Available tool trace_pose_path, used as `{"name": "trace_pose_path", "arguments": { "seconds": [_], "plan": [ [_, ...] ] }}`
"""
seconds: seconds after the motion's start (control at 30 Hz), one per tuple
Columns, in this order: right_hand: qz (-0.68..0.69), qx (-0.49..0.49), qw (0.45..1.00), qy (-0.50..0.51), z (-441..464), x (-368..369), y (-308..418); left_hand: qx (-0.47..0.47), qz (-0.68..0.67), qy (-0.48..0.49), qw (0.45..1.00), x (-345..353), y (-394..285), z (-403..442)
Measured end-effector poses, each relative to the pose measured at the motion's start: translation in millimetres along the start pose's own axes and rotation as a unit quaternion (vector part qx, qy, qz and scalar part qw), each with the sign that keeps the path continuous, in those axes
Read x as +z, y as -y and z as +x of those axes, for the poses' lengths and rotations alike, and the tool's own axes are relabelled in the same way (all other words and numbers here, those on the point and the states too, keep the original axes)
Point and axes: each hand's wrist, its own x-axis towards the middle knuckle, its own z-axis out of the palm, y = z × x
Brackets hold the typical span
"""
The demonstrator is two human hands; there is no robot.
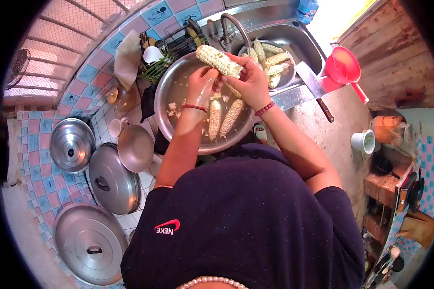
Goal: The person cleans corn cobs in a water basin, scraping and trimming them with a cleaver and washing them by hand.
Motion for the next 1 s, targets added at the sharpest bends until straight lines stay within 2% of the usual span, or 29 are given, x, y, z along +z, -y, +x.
{"name": "trace_pose_path", "arguments": {
  "seconds": [0.07, 0.17, 0.27, 0.3, 0.4, 0.53, 0.67, 0.8, 1.0],
  "plan": [
    [-0.004, -0.011, 1.000, -0.003, 0, -2, -4, -0.008, 0.013, -0.004, 1.000, 2, 1, 1],
    [-0.085, 0.029, 0.996, 0.016, -1, -6, -2, -0.012, 0.034, -0.060, 0.998, 11, 5, 1],
    [0.003, 0.071, 0.997, -0.012, 5, -14, -5, 0.020, 0.041, -0.032, 0.998, 6, 6, -3],
    [0.073, 0.119, 0.990, -0.027, 6, -17, -5, 0.024, 0.019, -0.021, 0.999, 5, 4, -4],
    [0.134, 0.130, 0.982, -0.022, 6, -20, 0, -0.016, -0.022, 0.020, 0.999, -5, -1, -8],
    [0.041, 0.014, 0.999, 0.031, 3, -21, -1, -0.032, -0.037, 0.029, 0.998, 1, -11, -20],
    [-0.073, -0.080, 0.990, 0.089, -1, -20, -5, -0.008, -0.030, 0.040, 0.999, 3, -7, -18],
    [-0.016, -0.081, 0.990, 0.119, 0, -17, 1, 0.021, -0.032, 0.056, 0.998, 1, -7, -18],
    [-0.019, 0.061, 0.992, 0.105, -2, -18, 13, 0.013, -0.024, 0.072, 0.997, 6, -12, -20]
  ]
}}
